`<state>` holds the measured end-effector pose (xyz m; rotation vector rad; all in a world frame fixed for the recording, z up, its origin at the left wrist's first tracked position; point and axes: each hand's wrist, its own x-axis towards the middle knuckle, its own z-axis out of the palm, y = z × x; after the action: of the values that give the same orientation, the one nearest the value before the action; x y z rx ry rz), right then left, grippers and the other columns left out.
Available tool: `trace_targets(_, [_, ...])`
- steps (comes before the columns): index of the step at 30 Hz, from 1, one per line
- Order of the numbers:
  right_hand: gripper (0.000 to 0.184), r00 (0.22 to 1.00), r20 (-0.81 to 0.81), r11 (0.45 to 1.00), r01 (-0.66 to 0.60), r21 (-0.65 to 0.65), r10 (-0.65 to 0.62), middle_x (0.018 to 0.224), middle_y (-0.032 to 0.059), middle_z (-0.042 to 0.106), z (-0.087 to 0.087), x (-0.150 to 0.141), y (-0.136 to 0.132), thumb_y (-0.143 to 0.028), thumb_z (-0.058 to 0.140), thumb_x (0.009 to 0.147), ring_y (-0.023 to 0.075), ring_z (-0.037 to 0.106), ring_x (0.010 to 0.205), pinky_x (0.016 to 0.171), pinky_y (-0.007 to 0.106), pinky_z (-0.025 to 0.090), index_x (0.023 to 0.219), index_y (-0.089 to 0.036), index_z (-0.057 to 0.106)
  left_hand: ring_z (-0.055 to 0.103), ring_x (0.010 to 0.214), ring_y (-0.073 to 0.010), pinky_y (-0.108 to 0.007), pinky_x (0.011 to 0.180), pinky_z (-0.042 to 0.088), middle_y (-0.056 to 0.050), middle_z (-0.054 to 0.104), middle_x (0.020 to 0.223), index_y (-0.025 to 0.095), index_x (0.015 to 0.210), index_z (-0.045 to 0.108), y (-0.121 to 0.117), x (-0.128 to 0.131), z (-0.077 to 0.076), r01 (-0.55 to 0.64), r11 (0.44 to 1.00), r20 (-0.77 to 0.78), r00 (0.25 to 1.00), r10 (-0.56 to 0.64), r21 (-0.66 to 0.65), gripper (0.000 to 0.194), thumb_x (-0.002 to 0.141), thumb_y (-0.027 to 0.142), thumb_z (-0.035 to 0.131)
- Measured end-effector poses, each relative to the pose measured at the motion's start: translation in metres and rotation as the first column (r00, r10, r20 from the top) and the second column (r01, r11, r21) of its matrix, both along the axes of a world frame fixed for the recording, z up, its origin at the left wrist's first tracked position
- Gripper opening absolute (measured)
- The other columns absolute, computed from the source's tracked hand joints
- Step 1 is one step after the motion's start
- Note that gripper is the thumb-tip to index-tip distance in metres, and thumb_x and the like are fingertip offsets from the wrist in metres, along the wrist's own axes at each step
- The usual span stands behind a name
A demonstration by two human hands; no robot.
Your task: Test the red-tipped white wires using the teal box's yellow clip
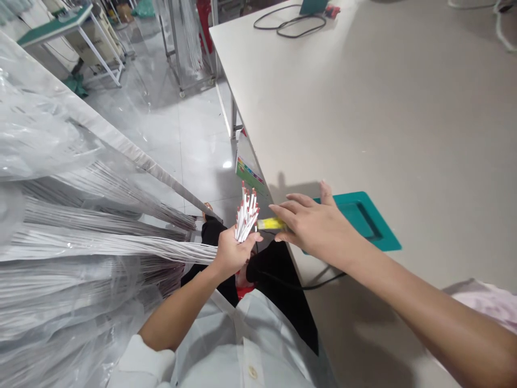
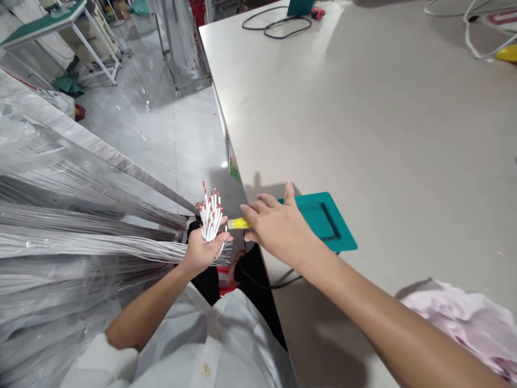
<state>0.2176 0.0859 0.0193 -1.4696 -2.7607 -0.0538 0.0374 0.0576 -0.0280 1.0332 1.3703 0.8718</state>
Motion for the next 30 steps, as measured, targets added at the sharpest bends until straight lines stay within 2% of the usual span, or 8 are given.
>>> trace_targets(6, [0.039, 0.999, -0.034, 1.0, 0.005, -0.011, -0.005, 0.099, 0.0118, 0.068, -0.003, 0.004, 0.002, -0.041, 0.057, 0.081, 0.0315, 0.055, 0.104, 0.097, 0.065, 0.015, 0.111, -0.016, 0.059, 0.04, 0.035, -0.0041, -0.019, 0.037, 0.035, -0.005, 0.069, 0.069, 0.011, 0.111, 0.062, -0.004, -0.007, 0.002, 0.026, 1.0, 0.024, 0.999, -0.026, -0.005, 0.043, 0.071, 0.026, 0.064])
trace_targets(11, [0.049, 0.985, -0.163, 0.998, -0.054, 0.035, 0.059, 0.106, 0.0124, 0.066, 0.004, 0.002, -0.006, -0.053, 0.047, 0.083, 0.0299, 0.054, 0.108, 0.099, 0.061, 0.019, 0.114, -0.016, 0.058, 0.037, 0.034, -0.0034, -0.019, 0.035, 0.033, -0.004, 0.069, 0.068, 0.01, 0.121, 0.055, -0.008, -0.012, 0.011, 0.012, 0.999, 0.065, 0.998, -0.009, -0.036, 0.053, 0.071, 0.027, 0.062])
trace_targets(14, [0.04, 0.982, -0.175, 0.993, -0.046, 0.109, 0.065, 0.111, 0.012, 0.064, 0.008, -0.004, -0.016, -0.042, 0.047, 0.086, 0.0293, 0.052, 0.111, 0.101, 0.058, 0.021, 0.115, -0.017, 0.058, 0.038, 0.034, -0.0042, -0.02, 0.035, 0.033, -0.003, 0.069, 0.067, 0.01, 0.123, 0.054, -0.009, -0.015, 0.015, 0.016, 0.999, 0.085, 0.996, -0.013, -0.037, 0.055, 0.071, 0.026, 0.062])
trace_targets(17, [0.033, 0.997, -0.077, 0.991, -0.008, 0.134, 0.018, 0.111, 0.0131, 0.064, 0.009, -0.008, -0.02, -0.029, 0.05, 0.085, 0.0321, 0.051, 0.111, 0.099, 0.061, 0.021, 0.113, -0.015, 0.059, 0.037, 0.034, -0.004, -0.02, 0.035, 0.033, -0.002, 0.069, 0.066, 0.011, 0.122, 0.054, -0.01, -0.016, 0.017, 0.026, 0.999, 0.085, 0.996, -0.023, -0.034, 0.054, 0.071, 0.025, 0.061])
trace_targets(22, [0.02, 0.996, 0.088, 0.998, 0.024, 0.05, -0.029, 0.089, 0.0095, 0.07, 0.01, -0.008, -0.014, -0.02, 0.05, 0.085, 0.0325, 0.054, 0.107, 0.098, 0.063, 0.018, 0.096, -0.017, 0.067, 0.037, 0.034, -0.0039, -0.02, 0.035, 0.031, -0.002, 0.069, 0.069, 0.011, 0.12, 0.055, -0.01, -0.012, 0.015, -0.001, 0.999, 0.086, 0.996, 0.004, -0.038, 0.051, 0.071, 0.025, 0.06])
trace_targets(27, [0.028, 0.997, 0.072, 1.0, -0.016, -0.004, 0.016, 0.102, 0.011, 0.068, 0.013, -0.005, -0.01, -0.018, 0.045, 0.087, 0.0323, 0.052, 0.11, 0.095, 0.067, 0.018, 0.107, -0.019, 0.063, 0.037, 0.034, -0.0038, -0.02, 0.035, 0.031, -0.004, 0.069, 0.071, 0.01, 0.119, 0.055, -0.007, -0.008, 0.012, 0.012, 1.0, 0.09, 0.996, -0.009, -0.026, 0.05, 0.072, 0.025, 0.059])
trace_targets(30, [0.029, 0.997, 0.081, 0.998, 0.01, -0.066, -0.004, 0.107, 0.0114, 0.066, 0.017, -0.005, -0.006, -0.016, 0.047, 0.085, 0.0333, 0.051, 0.113, 0.094, 0.067, 0.018, 0.109, -0.02, 0.062, 0.037, 0.034, -0.0042, -0.02, 0.035, 0.032, -0.005, 0.07, 0.073, 0.01, 0.118, 0.056, -0.004, -0.006, 0.011, 0.021, 1.0, 0.077, 0.997, -0.02, -0.018, 0.05, 0.071, 0.026, 0.06])
